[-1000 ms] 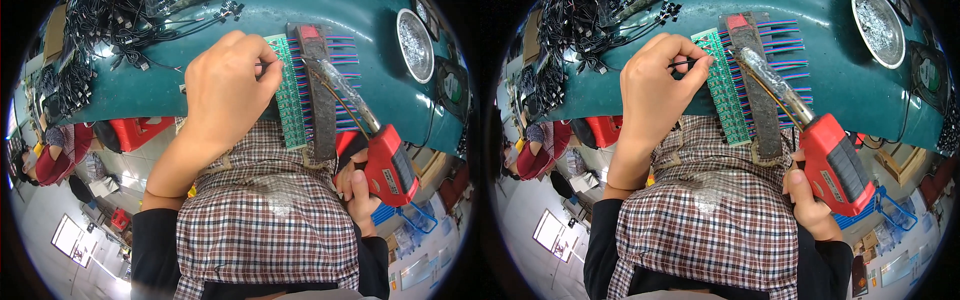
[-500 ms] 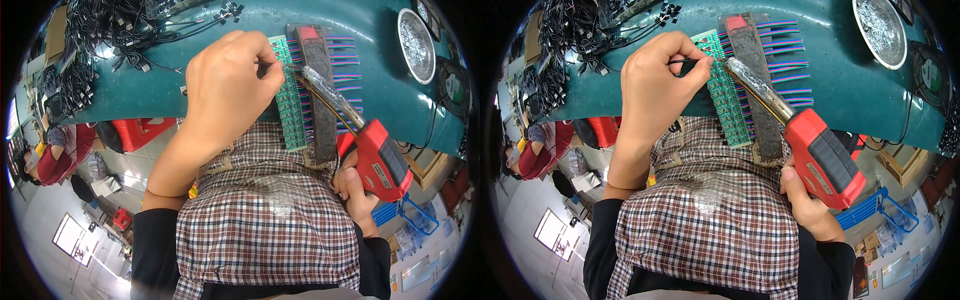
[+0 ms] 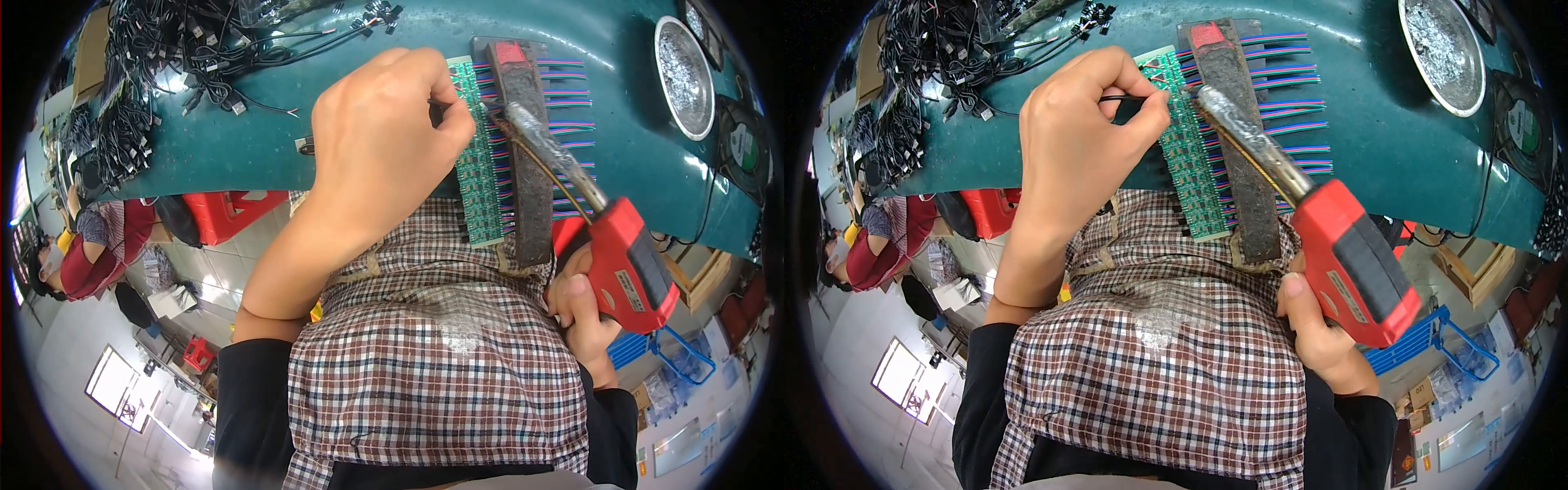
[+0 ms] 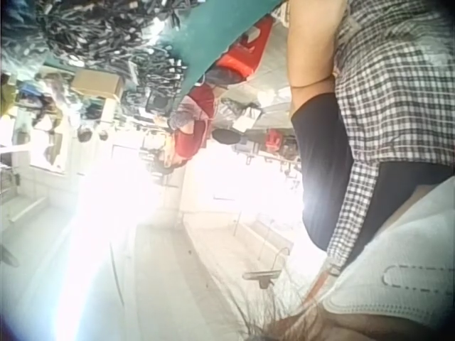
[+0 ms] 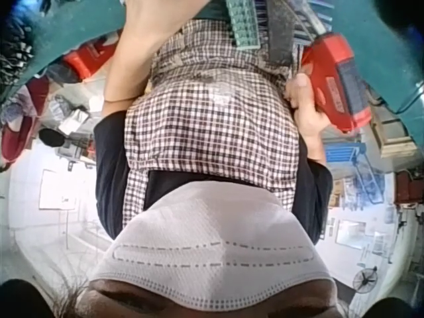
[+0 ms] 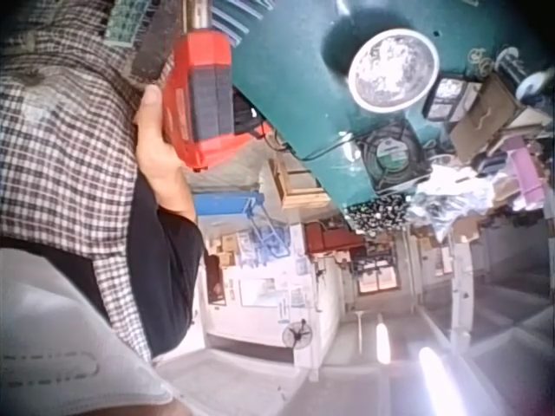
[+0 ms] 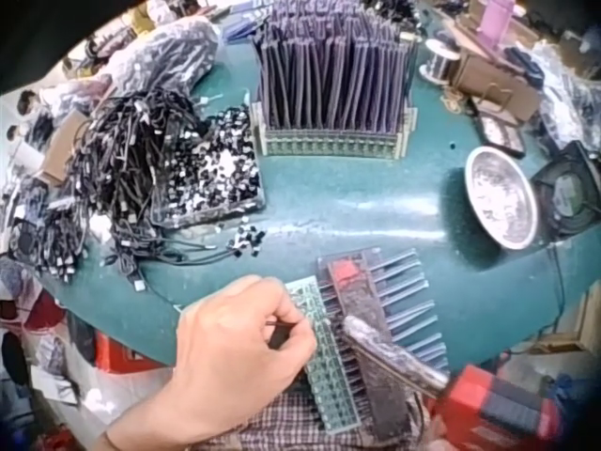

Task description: The person places electronic components onto circuit boards and solders them using a soldering iron. The person then positions wire ends onto the circuit boards and solders them into place.

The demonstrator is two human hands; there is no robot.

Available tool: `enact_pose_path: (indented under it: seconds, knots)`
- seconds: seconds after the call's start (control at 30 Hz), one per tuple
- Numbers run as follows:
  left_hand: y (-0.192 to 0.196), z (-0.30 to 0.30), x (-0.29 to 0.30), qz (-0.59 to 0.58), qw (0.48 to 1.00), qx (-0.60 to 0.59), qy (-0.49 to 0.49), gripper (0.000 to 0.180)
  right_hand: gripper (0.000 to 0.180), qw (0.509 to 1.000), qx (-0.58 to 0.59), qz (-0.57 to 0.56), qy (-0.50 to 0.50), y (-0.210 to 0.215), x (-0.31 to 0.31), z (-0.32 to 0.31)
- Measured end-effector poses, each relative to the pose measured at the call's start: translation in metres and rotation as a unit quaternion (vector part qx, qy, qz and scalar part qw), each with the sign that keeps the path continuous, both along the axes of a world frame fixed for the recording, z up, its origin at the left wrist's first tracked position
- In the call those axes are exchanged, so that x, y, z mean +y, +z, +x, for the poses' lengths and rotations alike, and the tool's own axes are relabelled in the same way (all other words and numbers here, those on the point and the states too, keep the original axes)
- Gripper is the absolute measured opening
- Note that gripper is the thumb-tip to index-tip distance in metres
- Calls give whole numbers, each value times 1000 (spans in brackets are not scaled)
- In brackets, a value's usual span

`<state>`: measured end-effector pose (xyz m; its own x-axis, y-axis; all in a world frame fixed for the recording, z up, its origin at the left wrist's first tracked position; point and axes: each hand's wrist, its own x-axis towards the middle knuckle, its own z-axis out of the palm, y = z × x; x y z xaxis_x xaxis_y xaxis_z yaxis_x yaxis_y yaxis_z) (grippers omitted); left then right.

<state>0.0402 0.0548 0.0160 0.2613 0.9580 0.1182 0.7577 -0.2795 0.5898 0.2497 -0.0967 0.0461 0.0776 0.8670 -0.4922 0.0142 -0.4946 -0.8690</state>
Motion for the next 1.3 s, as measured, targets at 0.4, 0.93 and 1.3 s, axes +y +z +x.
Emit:
enact_pose_path:
  seconds: [0.4,0.93,1.3]
  knots:
    - [-2,-2,1,14,1000,-7,-2,15,17,997,39,56,-25,1,4,-2]
    - [13,-101,-12,125,976,143,110,15,18,987,48,120,-91,1,4,-4]
    - [16,-135,16,205,938,-205,192,10,17,985,57,138,-82,2,1,-7]
